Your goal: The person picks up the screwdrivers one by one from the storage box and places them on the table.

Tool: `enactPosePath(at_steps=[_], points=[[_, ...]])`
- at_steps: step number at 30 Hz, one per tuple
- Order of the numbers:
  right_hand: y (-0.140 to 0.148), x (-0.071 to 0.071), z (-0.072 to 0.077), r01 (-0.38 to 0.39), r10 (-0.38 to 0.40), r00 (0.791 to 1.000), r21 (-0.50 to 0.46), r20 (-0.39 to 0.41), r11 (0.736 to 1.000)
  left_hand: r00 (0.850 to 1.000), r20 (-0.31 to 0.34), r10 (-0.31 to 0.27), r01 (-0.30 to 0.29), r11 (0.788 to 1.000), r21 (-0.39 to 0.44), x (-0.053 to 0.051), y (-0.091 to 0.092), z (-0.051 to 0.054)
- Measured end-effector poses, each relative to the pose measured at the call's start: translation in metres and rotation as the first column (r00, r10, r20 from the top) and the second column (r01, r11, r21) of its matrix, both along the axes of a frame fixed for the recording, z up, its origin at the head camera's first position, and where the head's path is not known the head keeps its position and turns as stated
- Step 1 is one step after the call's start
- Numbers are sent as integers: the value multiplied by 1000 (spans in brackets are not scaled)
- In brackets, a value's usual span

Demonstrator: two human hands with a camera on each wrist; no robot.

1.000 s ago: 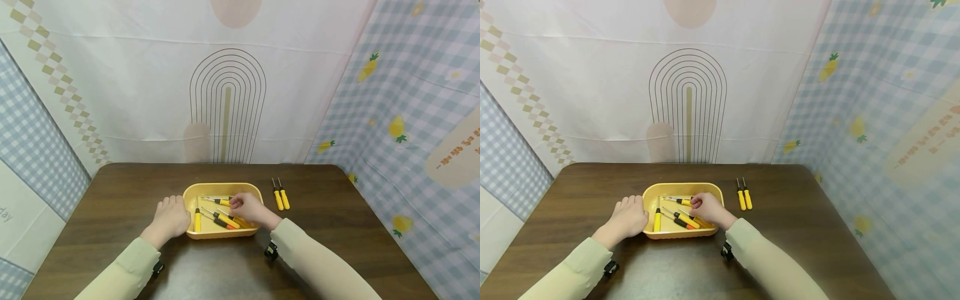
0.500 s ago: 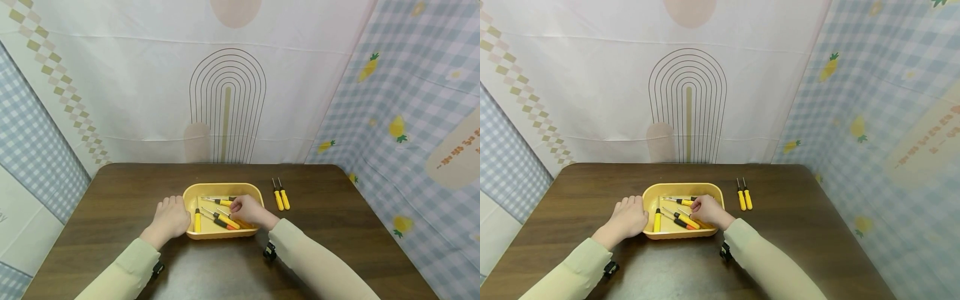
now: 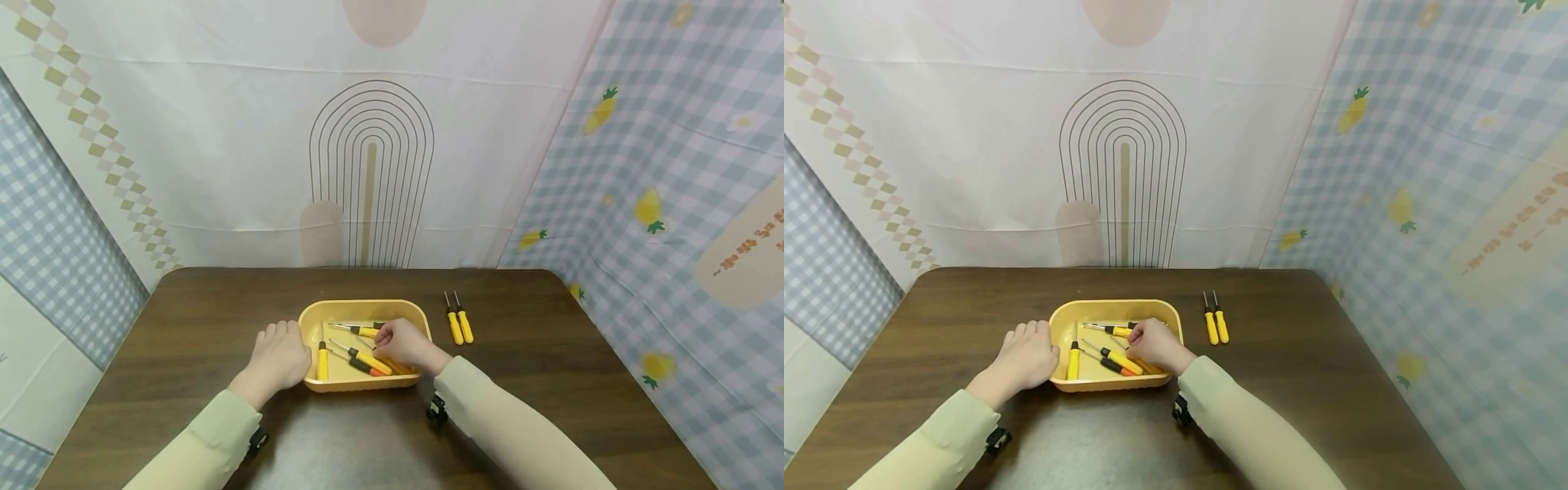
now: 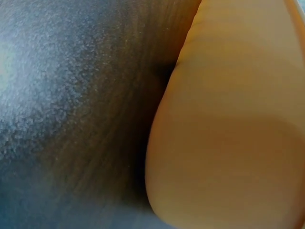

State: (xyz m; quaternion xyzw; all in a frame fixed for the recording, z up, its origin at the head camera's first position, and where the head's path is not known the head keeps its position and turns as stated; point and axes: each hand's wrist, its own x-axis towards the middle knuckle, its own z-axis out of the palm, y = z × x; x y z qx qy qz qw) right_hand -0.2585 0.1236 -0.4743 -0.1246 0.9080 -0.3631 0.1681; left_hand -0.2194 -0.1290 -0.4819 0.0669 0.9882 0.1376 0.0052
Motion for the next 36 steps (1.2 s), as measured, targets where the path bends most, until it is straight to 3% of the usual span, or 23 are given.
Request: enactPosePath(at_steps=[11, 21, 29, 36], points=[[-1, 5, 9, -15, 16, 1000, 110, -9, 994, 1000, 5, 3, -3, 1000, -4, 0, 0, 3], [-5, 5, 5, -14, 16, 1000, 117, -16, 993, 1000, 19, 1, -1, 1000, 4, 1, 0, 2], [-1, 2, 2, -36, 36, 999, 74, 0, 997, 1000, 30, 3, -4, 1000, 10, 2, 0, 4], [5, -1, 19, -74, 75, 996, 10, -51, 997, 999, 32, 0, -1, 1000, 17, 1, -1, 4]])
